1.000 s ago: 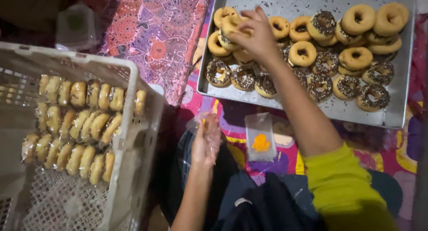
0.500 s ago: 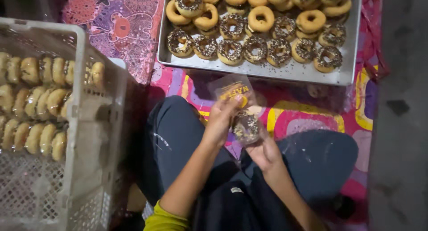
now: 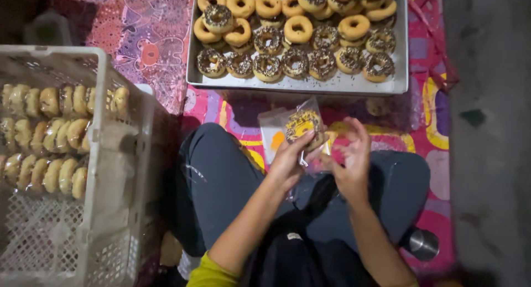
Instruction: The person sits on a patterned mat and repeatedly picks donuts from a metal tray, places them into small clear plastic bags, and sets the filled bags into a white plastic crate. The person handles both plain and chocolate-sprinkled donuts.
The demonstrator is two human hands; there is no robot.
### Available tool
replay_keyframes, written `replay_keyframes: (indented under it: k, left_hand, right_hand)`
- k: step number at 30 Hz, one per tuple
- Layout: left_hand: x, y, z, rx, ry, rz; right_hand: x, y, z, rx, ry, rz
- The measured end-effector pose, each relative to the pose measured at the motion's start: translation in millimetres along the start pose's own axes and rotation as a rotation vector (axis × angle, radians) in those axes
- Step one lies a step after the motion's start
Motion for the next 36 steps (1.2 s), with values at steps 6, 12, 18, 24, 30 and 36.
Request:
replay_keyframes:
  k: [6,12,18,24,30,36]
  left_hand:
    - [3.6,-10.6,-43.9,0.033,0.436,0.613]
    - [8.7,4.1,-73.3,0.153,0.376,0.812]
    - [12.4,39.3,-114.3,0.018,0.528,1.625]
    - [64.9,31.9,-146.1,-0.024,0.304,1.463]
    - [51.9,15.0,-110.3,-0.596,0.466,1.497]
    - [22.3,-35.0,-99.6,-0.182,0.109,0.048]
  right_hand:
    - [-44.1,-11.5,27.7,-0.296,-0.081,-0.406]
    - [-85.4,-12.2,38.4,-0.383,-0.313,-0.548]
    - [-70.2,-41.8,21.3,-0.78,-0.659,-0.723]
    - [-21.5,-83.9,28.1,-0.876,0.012,-1.194]
    - [1.8,-29.7,-41.4,-1.163,0.145,-0.043]
    - [-21.2,56.9,-58.3,-0.235,0.468,0.712]
Point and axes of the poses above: each hand's wrist, its own z-axis towards the middle knuckle, its own y-axis out of the palm, x = y × z, the point moved 2 cm from there along z, towards the middle knuckle, and after that the axes turned 10 degrees about -y, right-handed, at the moved point
